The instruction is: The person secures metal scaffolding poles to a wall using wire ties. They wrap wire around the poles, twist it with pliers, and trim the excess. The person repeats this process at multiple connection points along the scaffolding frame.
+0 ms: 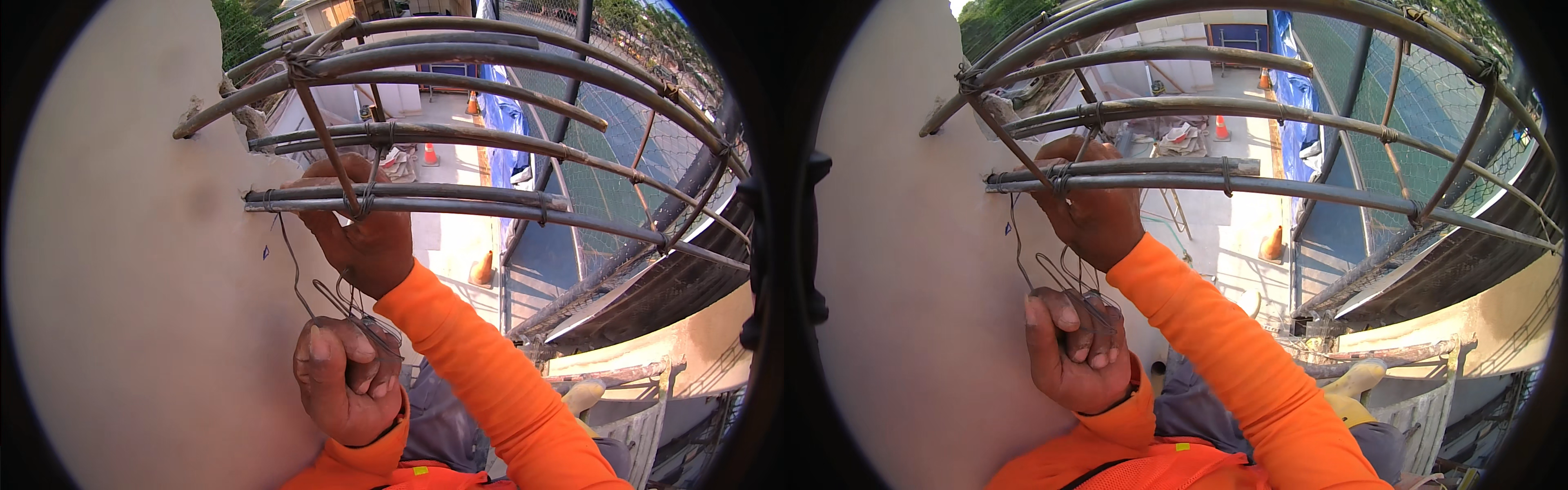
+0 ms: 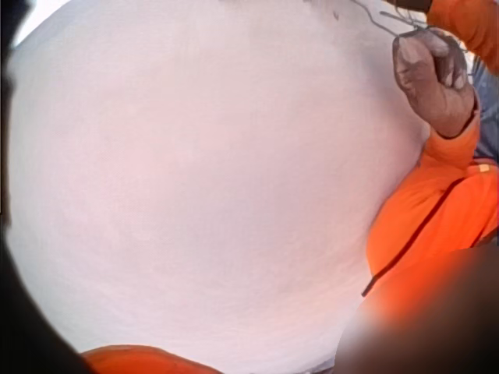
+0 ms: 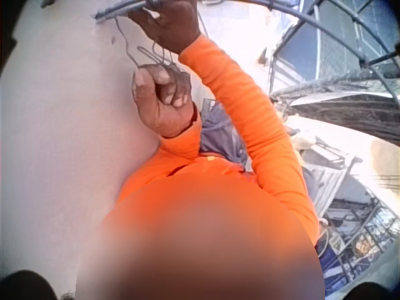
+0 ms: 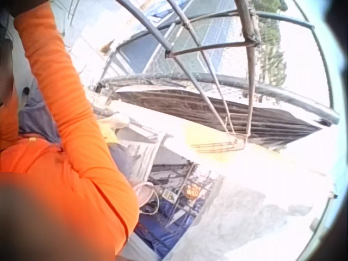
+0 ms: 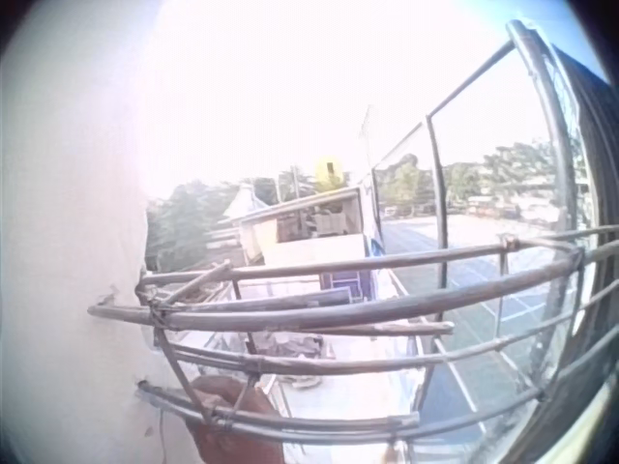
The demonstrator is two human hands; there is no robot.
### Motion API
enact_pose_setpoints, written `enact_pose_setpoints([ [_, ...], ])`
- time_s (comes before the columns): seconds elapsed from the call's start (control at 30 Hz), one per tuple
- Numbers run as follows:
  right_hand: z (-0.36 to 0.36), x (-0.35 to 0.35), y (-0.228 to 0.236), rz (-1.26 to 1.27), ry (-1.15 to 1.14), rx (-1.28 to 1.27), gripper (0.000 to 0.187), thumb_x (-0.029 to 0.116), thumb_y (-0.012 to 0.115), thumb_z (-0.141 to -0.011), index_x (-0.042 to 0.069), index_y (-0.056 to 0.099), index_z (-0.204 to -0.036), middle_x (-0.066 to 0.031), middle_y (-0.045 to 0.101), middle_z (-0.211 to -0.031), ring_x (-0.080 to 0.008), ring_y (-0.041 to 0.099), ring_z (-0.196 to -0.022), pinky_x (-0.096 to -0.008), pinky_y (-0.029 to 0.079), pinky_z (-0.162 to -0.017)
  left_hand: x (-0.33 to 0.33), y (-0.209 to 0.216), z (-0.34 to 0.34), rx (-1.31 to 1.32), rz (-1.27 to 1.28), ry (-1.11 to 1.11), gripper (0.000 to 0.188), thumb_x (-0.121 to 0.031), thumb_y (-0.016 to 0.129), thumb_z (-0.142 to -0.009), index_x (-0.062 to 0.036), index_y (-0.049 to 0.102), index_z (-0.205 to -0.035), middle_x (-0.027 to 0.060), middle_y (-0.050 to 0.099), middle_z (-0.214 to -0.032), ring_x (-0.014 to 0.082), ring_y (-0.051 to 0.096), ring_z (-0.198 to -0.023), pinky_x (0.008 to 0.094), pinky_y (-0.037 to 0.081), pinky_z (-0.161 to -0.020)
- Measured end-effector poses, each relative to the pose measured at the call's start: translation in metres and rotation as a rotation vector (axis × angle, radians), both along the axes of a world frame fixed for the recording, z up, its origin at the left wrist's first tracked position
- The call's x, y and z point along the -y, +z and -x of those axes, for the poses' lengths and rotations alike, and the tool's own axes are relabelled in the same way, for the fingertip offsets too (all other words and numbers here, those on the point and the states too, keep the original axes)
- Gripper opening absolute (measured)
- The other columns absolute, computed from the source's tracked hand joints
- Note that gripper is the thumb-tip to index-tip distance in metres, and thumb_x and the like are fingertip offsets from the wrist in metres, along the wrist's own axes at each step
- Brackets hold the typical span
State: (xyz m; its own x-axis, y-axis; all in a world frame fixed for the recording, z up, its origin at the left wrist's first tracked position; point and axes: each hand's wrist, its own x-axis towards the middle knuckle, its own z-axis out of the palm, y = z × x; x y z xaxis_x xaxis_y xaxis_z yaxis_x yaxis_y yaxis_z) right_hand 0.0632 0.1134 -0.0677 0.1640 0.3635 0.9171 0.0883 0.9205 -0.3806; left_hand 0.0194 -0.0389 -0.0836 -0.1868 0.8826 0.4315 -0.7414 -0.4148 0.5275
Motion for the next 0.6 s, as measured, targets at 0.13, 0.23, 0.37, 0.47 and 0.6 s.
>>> enact_pose_setpoints([
  [0.13,0.001,0.011,-0.007,-0.101,0.019,0.041,0.022,0.016,0.081,-0.085,0.008,0.074,-0.105,-0.0102,0.071,-0.097,-0.032,0.067,-0.081,-0.0413,0.053,-0.07,0.017,0.012,-0.022,-0.167,0.087,0.074,0.031,-0.019,0.058,-0.107,0.011,0.061,-0.114,0.001,0.05,-0.063,0.0035,0.035,-0.049,0.0228,0.031,-0.046],
  [0.23,0.001,0.02,-0.006,0.014,0.107,0.076,0.023,0.018,0.079,-0.09,0.004,0.074,-0.108,-0.0122,0.07,-0.091,-0.0262,0.068,-0.076,-0.0363,0.053,-0.07,0.039,0.014,-0.057,-0.345,0.059,0.012,0.089,-0.018,0.064,-0.102,0.0052,0.0,-0.16,0.0075,0.057,-0.072,0.0115,0.048,-0.055,0.026,0.047,-0.053],
  [0.37,0.001,0.037,0.0,0.356,0.608,-0.084,0.028,0.028,0.068,-0.103,0.002,0.073,-0.112,-0.0096,0.071,-0.089,-0.0169,0.066,-0.073,-0.0313,0.053,-0.068,0.063,0.0,-0.089,-0.502,-0.114,0.058,0.097,-0.015,0.069,-0.097,0.0006,-0.004,-0.159,0.0147,0.064,-0.087,0.0184,0.057,-0.066,0.031,0.053,-0.06],
  [0.47,0.007,0.047,0.003,0.566,0.882,-0.279,0.036,0.034,0.058,-0.109,0.002,0.073,-0.114,-0.0072,0.072,-0.092,-0.0137,0.066,-0.074,-0.029,0.054,-0.067,0.071,-0.017,-0.094,-0.587,-0.279,0.056,0.088,-0.012,0.07,-0.095,-0.0007,0.009,-0.158,0.018,0.066,-0.095,0.0226,0.062,-0.074,0.0345,0.055,-0.065],
  [0.6,0.011,0.047,-0.002,0.726,1.136,-0.411,0.039,0.039,0.054,-0.11,0.003,0.071,-0.111,-0.0038,0.068,-0.084,-0.0126,0.059,-0.064,-0.0275,0.048,-0.059,0.08,-0.029,-0.099,-0.692,-0.439,0.076,0.078,-0.009,0.072,-0.092,-0.0025,0.028,-0.156,0.0224,0.069,-0.107,0.0283,0.069,-0.084,0.0391,0.059,-0.071],
])
